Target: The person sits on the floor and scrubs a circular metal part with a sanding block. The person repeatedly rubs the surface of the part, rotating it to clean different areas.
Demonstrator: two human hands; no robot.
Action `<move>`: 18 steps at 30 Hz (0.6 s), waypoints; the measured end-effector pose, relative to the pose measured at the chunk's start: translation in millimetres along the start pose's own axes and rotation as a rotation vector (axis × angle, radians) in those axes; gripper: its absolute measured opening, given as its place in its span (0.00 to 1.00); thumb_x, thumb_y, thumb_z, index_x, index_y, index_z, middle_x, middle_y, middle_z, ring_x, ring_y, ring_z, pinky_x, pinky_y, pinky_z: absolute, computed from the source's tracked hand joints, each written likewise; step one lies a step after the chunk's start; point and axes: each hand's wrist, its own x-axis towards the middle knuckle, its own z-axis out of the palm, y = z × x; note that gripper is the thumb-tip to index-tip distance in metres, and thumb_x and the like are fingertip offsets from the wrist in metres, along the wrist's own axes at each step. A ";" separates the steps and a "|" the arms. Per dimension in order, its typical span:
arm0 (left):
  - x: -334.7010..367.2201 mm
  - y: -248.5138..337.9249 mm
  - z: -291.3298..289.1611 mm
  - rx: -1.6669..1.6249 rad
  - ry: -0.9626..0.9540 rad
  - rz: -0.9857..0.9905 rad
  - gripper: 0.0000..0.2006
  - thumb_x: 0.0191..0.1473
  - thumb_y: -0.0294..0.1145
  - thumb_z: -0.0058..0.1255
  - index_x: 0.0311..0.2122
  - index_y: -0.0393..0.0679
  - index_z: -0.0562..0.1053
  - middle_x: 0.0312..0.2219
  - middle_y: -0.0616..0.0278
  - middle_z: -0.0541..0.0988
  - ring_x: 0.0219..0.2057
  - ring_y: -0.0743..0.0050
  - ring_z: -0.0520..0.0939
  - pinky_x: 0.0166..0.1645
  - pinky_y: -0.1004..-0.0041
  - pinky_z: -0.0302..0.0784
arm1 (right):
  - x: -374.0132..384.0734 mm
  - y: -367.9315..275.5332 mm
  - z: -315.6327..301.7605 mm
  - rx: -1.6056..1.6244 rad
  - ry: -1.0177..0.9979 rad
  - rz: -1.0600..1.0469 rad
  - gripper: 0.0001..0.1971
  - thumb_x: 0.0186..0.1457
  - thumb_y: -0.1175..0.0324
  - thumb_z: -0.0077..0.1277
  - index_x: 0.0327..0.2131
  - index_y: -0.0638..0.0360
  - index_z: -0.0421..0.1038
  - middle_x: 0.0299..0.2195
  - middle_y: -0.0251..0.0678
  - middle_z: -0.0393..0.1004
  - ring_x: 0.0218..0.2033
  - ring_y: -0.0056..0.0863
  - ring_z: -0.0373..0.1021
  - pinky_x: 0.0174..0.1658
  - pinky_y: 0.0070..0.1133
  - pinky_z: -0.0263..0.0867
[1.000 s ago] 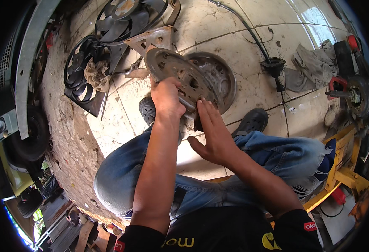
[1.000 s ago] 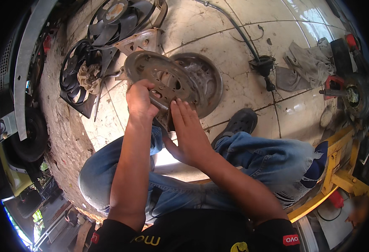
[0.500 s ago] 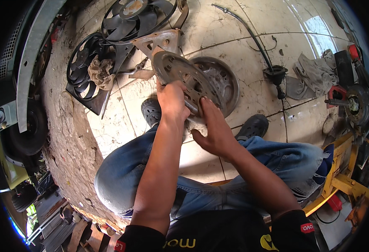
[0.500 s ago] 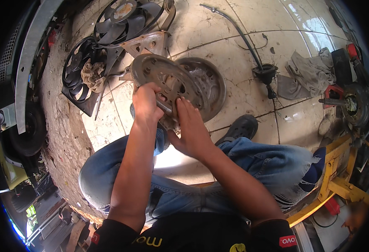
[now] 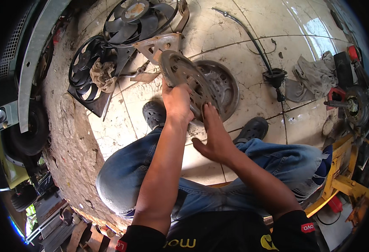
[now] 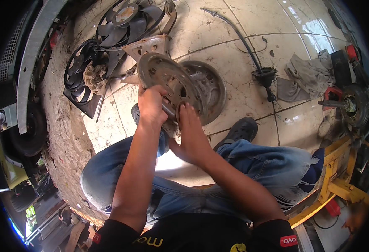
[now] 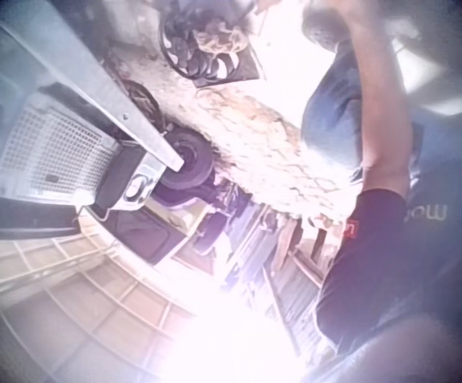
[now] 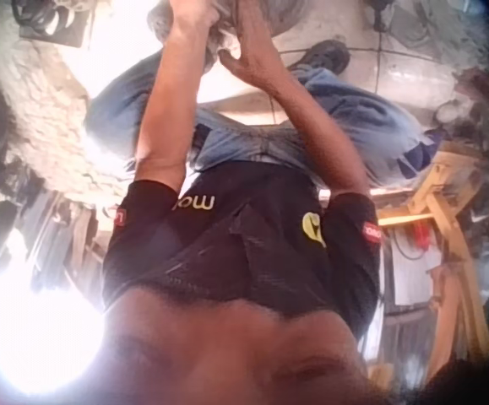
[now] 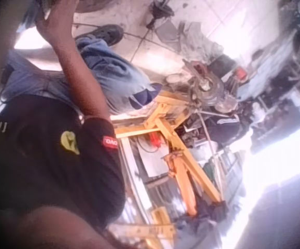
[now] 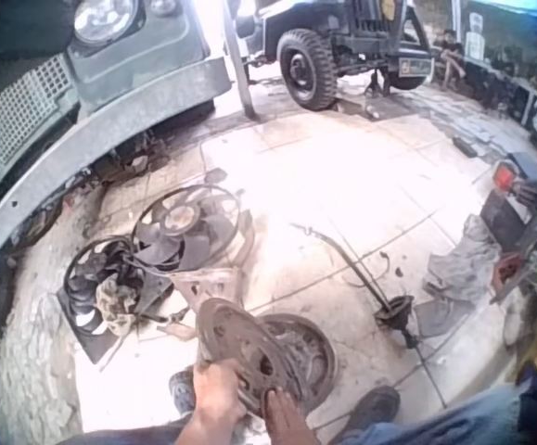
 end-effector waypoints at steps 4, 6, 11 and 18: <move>-3.3 1.8 4.4 -0.052 -0.021 0.001 0.31 0.42 0.11 0.36 0.55 0.43 0.64 0.41 0.56 0.73 0.41 0.60 0.75 0.46 0.62 0.75 | -16.2 -3.9 1.1 -0.079 0.048 -0.080 0.49 0.48 0.68 0.57 0.66 0.75 0.36 0.65 0.69 0.42 0.67 0.66 0.43 0.66 0.48 0.47; -8.2 7.9 10.3 -0.081 -0.008 -0.053 0.32 0.42 0.11 0.36 0.56 0.43 0.64 0.42 0.56 0.73 0.41 0.60 0.75 0.48 0.62 0.74 | 0.1 1.1 -2.8 -0.076 0.119 -0.056 0.39 0.53 0.71 0.53 0.65 0.73 0.45 0.64 0.65 0.50 0.65 0.60 0.51 0.65 0.46 0.51; 5.5 -9.6 -1.5 -0.200 -0.052 -0.128 0.25 0.50 0.16 0.44 0.55 0.45 0.63 0.44 0.55 0.73 0.45 0.58 0.76 0.49 0.55 0.76 | 18.1 21.2 -9.9 -0.038 0.149 -0.058 0.23 0.58 0.79 0.43 0.58 0.65 0.60 0.60 0.57 0.62 0.60 0.55 0.60 0.64 0.43 0.55; 18.2 14.4 -34.3 0.043 -0.132 -0.277 0.31 0.63 0.60 0.36 0.59 0.43 0.66 0.53 0.48 0.73 0.53 0.49 0.76 0.58 0.44 0.70 | 15.4 32.8 -33.5 -0.184 0.091 -0.073 0.24 0.55 0.82 0.43 0.57 0.62 0.60 0.57 0.53 0.66 0.60 0.54 0.61 0.65 0.44 0.51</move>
